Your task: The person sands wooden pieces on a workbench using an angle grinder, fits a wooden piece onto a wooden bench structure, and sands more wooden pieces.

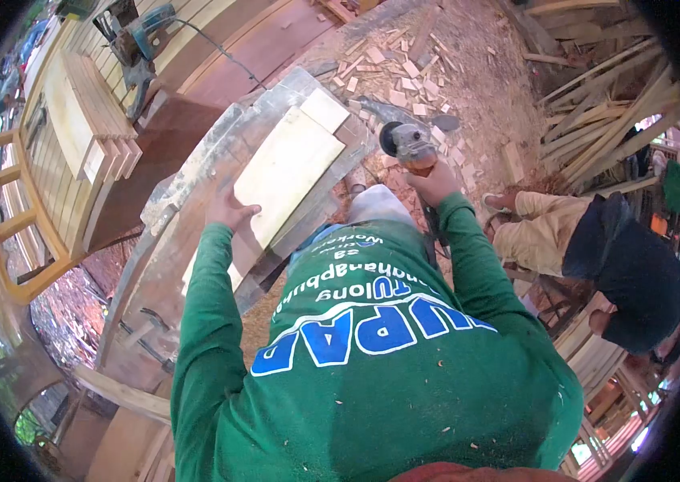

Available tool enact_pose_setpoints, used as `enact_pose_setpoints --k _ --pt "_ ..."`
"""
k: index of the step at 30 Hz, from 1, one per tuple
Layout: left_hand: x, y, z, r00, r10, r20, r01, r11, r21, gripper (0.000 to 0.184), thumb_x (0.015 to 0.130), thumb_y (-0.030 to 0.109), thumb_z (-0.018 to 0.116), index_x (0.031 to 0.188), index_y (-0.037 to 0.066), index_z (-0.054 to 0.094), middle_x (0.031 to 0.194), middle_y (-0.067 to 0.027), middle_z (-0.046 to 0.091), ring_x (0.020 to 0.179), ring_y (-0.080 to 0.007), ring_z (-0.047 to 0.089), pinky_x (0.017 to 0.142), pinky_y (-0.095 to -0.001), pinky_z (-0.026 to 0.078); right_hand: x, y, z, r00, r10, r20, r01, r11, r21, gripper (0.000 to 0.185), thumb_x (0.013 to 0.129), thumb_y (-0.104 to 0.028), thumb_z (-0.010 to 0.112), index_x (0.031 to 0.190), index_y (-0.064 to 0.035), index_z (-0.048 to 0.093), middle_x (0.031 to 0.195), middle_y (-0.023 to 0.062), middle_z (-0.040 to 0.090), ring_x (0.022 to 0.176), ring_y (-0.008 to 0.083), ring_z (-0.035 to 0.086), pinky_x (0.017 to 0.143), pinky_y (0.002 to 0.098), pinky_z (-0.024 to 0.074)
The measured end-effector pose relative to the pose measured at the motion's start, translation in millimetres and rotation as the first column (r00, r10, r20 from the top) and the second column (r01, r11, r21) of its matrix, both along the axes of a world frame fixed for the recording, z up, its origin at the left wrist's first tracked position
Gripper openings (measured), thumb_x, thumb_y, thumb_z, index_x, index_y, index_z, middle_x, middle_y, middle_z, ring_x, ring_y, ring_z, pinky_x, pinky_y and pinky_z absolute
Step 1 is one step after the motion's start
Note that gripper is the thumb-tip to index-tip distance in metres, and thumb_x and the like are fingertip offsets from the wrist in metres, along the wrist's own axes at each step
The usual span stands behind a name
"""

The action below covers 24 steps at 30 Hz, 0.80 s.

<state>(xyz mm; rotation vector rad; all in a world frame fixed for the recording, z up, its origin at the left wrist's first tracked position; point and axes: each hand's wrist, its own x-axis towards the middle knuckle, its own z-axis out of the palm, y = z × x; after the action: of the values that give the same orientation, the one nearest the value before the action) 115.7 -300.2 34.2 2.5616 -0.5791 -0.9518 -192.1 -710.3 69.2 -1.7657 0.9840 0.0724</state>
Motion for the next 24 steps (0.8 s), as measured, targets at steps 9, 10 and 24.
enact_pose_setpoints --k 9,10,24 --pt "-13.7 -29.4 13.3 0.994 0.085 0.065 -0.099 0.957 0.273 0.120 0.054 0.038 0.098 0.155 0.012 0.040 0.159 -0.0165 0.042 0.146 -0.0336 0.043 0.121 -0.0433 0.040 107.0 -7.7 -3.6 0.965 0.258 -0.052 -0.263 0.952 -0.157 0.056 0.071 -0.036 0.083 0.109 0.0028 0.069 0.098 0.0165 0.077 0.094 0.0290 0.076 0.089 0.0400 0.0583" --pt "-12.4 -29.9 16.3 0.995 0.073 0.062 -0.087 0.958 0.272 0.122 0.053 0.038 0.098 0.155 0.010 0.039 0.158 -0.0172 0.044 0.145 -0.0338 0.044 0.120 -0.0425 0.040 120.6 -7.5 11.7 0.948 0.300 -0.108 -0.316 0.932 -0.176 0.056 0.070 -0.035 0.083 0.109 0.0031 0.069 0.098 0.0167 0.077 0.093 0.0295 0.076 0.088 0.0400 0.0585" --pt "8.8 -46.8 40.9 0.993 0.095 -0.076 -0.068 0.952 0.299 0.108 0.052 0.033 0.100 0.146 0.013 0.050 0.150 -0.0144 0.052 0.136 -0.0331 0.053 0.113 -0.0430 0.047 165.4 -13.4 20.2 0.864 0.412 -0.288 -0.465 0.874 -0.144 0.055 0.069 -0.036 0.085 0.107 -0.0005 0.067 0.096 0.0186 0.076 0.094 0.0328 0.075 0.085 0.0414 0.0584"
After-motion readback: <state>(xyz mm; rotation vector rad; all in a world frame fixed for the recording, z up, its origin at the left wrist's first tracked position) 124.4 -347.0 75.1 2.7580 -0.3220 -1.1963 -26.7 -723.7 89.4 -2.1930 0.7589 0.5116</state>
